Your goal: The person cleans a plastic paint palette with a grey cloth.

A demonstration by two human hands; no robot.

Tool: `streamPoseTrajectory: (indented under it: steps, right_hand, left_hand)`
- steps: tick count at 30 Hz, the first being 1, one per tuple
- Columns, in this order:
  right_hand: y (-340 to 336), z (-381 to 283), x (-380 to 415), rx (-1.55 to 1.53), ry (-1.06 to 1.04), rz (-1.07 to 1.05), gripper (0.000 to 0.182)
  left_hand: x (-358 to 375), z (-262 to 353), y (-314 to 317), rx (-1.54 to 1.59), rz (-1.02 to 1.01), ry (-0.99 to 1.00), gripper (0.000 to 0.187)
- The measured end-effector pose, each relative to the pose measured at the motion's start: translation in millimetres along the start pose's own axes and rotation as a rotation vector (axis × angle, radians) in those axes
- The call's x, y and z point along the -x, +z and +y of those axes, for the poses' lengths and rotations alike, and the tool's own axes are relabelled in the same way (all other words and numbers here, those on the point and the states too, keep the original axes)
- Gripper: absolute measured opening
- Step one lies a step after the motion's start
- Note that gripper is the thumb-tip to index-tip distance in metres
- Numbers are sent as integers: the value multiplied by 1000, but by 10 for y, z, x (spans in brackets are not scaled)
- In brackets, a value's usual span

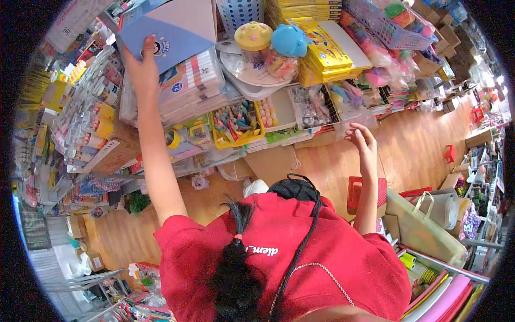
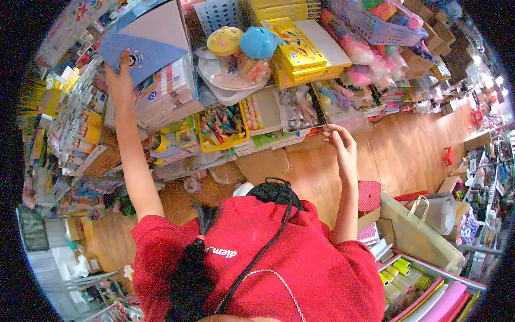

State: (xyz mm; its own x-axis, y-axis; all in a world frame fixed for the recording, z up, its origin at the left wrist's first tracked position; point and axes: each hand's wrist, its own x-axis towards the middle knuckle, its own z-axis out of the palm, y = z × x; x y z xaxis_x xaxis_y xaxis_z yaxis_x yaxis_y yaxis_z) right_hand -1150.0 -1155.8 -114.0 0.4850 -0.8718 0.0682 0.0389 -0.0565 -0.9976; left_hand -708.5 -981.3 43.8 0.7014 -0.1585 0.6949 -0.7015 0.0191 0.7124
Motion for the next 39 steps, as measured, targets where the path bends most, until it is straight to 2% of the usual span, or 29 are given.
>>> streamPoseTrajectory:
  steps: [8, 11, 17, 23, 26, 29, 32, 34, 36, 39]
  right_hand:
    - [102, 103, -241, -6, 31, -61, 25]
    - [176, 92, -362, -7, 33, -43, 24]
    - [350, 140, -533, -3, 64, -29, 24]
    - [454, 174, -654, -38, 68, -19, 23]
    - [460, 181, -689, -27, 61, -7, 22]
    - [420, 199, -696, -44, 33, 3, 22]
    - [352, 85, -640, -8, -54, 106, 21]
    - [297, -104, -602, 45, -163, 210, 20]
    - [239, -304, -584, 107, -304, 317, 19]
    - [364, -568, -662, 271, -533, 400, 21]
  left_hand:
    - [132, -17, 67, 82, 28, -104, 56]
    - [127, -2, 67, 145, 66, -206, 59]
    - [106, 2, 40, 85, 28, -188, 59]
    - [2, -41, -11, 130, -1, -324, 60]
    - [-21, 53, -53, 28, -66, -291, 63]
    - [-29, 14, -34, 107, -14, -278, 59]
    - [16, -132, -45, -214, 216, 276, 60]
    - [188, 395, -30, -251, 464, 500, 42]
    - [382, 461, -122, -92, 592, 648, 25]
    - [643, 489, -62, 24, 533, 913, 16]
